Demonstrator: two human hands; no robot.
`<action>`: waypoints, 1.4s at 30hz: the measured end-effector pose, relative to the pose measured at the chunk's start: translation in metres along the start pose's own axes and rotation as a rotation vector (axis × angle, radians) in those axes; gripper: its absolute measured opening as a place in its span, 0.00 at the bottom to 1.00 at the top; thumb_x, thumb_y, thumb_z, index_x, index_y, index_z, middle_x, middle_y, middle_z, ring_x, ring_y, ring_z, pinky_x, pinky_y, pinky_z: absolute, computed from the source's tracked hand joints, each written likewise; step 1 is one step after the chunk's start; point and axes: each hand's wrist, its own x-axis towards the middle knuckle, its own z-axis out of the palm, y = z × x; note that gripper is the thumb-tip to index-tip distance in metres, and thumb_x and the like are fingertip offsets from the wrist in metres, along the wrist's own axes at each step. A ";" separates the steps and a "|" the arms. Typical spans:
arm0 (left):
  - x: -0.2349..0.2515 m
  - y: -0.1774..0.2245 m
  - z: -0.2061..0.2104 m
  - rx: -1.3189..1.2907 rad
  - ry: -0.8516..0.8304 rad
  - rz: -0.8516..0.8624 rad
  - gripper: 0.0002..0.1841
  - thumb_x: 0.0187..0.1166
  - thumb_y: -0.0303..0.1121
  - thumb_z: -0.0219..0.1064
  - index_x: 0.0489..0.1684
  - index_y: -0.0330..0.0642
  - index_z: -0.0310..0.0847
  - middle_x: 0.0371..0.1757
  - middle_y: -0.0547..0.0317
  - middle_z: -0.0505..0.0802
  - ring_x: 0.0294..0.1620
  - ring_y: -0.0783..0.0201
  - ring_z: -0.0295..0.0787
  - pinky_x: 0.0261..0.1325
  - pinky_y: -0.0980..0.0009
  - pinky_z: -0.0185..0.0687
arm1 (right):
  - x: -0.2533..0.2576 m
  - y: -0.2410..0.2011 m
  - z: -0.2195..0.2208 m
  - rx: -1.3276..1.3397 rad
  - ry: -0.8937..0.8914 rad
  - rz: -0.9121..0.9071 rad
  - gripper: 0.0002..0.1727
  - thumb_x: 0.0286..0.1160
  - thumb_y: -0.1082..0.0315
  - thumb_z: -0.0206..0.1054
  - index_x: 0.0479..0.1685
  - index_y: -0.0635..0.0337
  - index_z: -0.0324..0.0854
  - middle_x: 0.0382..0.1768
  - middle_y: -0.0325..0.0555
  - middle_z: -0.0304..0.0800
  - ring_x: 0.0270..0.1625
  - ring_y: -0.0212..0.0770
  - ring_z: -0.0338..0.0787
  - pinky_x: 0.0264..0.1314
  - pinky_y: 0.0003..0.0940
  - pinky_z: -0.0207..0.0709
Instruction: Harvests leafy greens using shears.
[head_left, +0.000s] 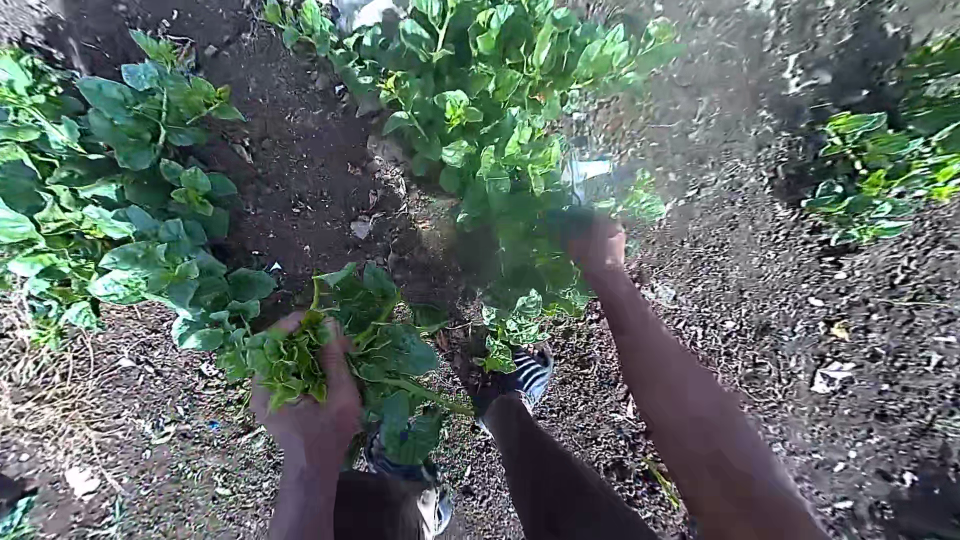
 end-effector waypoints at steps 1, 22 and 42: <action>0.015 -0.005 0.005 -0.024 -0.036 0.017 0.18 0.83 0.33 0.66 0.57 0.24 0.74 0.39 0.65 0.90 0.40 0.78 0.89 0.51 0.73 0.90 | -0.002 0.013 -0.004 0.076 0.038 -0.019 0.20 0.79 0.60 0.68 0.62 0.66 0.82 0.54 0.73 0.88 0.58 0.74 0.87 0.59 0.79 0.74; 0.027 0.005 0.131 0.062 -1.033 0.402 0.38 0.70 0.35 0.71 0.87 0.48 0.66 0.82 0.57 0.80 0.71 0.62 0.85 0.68 0.55 0.85 | -0.091 0.160 0.002 0.968 0.241 -0.023 0.18 0.67 0.73 0.74 0.56 0.61 0.79 0.36 0.37 0.88 0.29 0.29 0.85 0.29 0.26 0.82; -0.089 0.014 0.088 0.009 -1.475 0.912 0.10 0.87 0.33 0.60 0.55 0.55 0.86 0.69 0.62 0.89 0.31 0.60 0.84 0.31 0.66 0.79 | -0.173 0.194 0.044 0.865 -0.128 -0.173 0.13 0.70 0.70 0.68 0.53 0.60 0.82 0.37 0.31 0.91 0.36 0.21 0.89 0.39 0.19 0.85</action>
